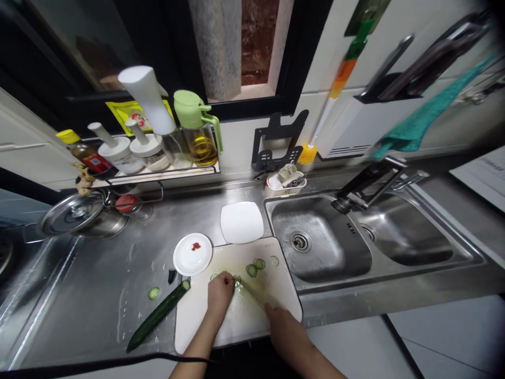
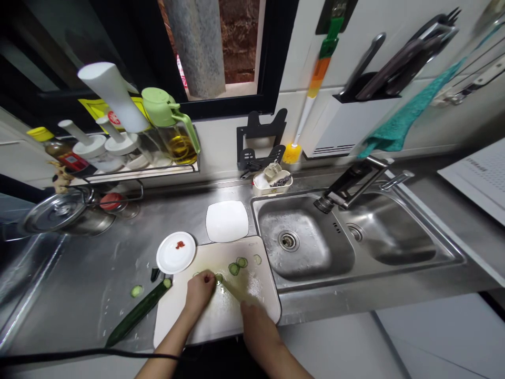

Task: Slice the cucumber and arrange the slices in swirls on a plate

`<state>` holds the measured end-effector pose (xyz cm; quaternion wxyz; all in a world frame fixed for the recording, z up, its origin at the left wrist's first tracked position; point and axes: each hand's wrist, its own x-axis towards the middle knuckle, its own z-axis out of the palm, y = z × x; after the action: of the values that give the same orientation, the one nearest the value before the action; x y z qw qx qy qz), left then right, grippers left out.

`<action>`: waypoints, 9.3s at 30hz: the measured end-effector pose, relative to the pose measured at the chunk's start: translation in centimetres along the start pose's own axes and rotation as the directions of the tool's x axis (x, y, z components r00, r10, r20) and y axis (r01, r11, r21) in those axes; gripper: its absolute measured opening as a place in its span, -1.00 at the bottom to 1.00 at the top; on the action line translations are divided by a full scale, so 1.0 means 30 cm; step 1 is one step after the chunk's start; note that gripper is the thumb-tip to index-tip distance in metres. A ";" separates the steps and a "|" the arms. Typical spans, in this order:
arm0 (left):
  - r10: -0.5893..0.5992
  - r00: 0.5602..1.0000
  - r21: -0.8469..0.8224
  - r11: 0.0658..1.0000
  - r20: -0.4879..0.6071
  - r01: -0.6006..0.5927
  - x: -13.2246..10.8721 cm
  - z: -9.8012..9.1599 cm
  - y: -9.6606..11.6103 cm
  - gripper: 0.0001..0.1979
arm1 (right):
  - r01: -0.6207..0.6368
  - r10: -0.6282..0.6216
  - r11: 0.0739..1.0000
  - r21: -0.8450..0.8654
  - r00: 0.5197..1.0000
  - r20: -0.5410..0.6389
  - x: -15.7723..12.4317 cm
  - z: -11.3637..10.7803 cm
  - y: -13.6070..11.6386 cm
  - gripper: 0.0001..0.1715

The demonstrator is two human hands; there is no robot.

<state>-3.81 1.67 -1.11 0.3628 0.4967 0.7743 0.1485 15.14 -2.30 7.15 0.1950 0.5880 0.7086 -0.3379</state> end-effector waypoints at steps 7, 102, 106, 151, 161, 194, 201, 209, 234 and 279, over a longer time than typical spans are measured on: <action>0.006 1.000 0.015 1.000 0.001 -0.006 0.002 -0.002 0.002 -0.85 | 0.007 -0.007 1.000 -0.008 1.000 0.011 0.006 0.002 -0.005 -0.36; 0.012 0.999 0.014 1.000 0.031 -0.013 0.018 0.001 0.014 -0.83 | -0.020 0.021 1.000 -0.021 1.000 0.020 0.001 -0.050 0.006 -0.43; -0.002 1.000 -0.007 1.000 0.027 0.002 0.020 -0.001 0.014 -0.83 | -0.031 0.031 0.999 -0.018 0.999 0.011 0.005 -0.045 0.005 -0.47; -0.147 0.979 -0.106 0.985 -0.138 0.132 0.030 -0.125 -0.176 -0.76 | -0.074 0.067 0.996 0.057 0.992 0.104 -0.025 0.027 0.119 -0.33; -0.109 0.977 -0.014 0.994 -0.181 0.108 0.015 -0.117 -0.142 -0.75 | -0.071 0.069 0.997 0.038 0.997 0.045 -0.023 0.055 0.124 -0.33; 0.079 0.995 -0.088 0.993 0.060 -0.074 0.046 0.062 0.114 -0.90 | -0.056 0.052 0.997 0.048 0.996 0.067 -0.043 0.029 0.117 -0.39; 0.032 0.998 -0.075 0.997 0.048 -0.028 0.027 0.005 0.044 -0.88 | -0.025 0.020 0.996 0.086 0.998 0.059 -0.050 -0.004 0.114 -0.32; 0.001 1.000 -0.040 0.999 0.029 0.000 0.015 0.007 0.031 -0.85 | -0.041 0.041 0.999 0.021 0.999 0.009 -0.015 -0.026 0.031 -0.26; 0.003 1.000 -0.037 0.999 0.007 -0.003 0.023 0.013 0.021 -0.85 | -0.007 0.005 0.999 -0.046 0.999 -0.038 0.016 -0.027 -0.002 -0.32; -0.034 0.975 -0.072 0.997 -0.218 0.018 0.007 -0.108 -0.136 -0.80 | -0.050 0.050 0.999 0.009 0.998 0.032 -0.036 0.011 0.107 -0.16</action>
<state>-8.84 0.38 -1.36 0.2944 0.4543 0.8103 0.2242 18.46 -3.04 6.84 0.2116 0.6010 0.6889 -0.3457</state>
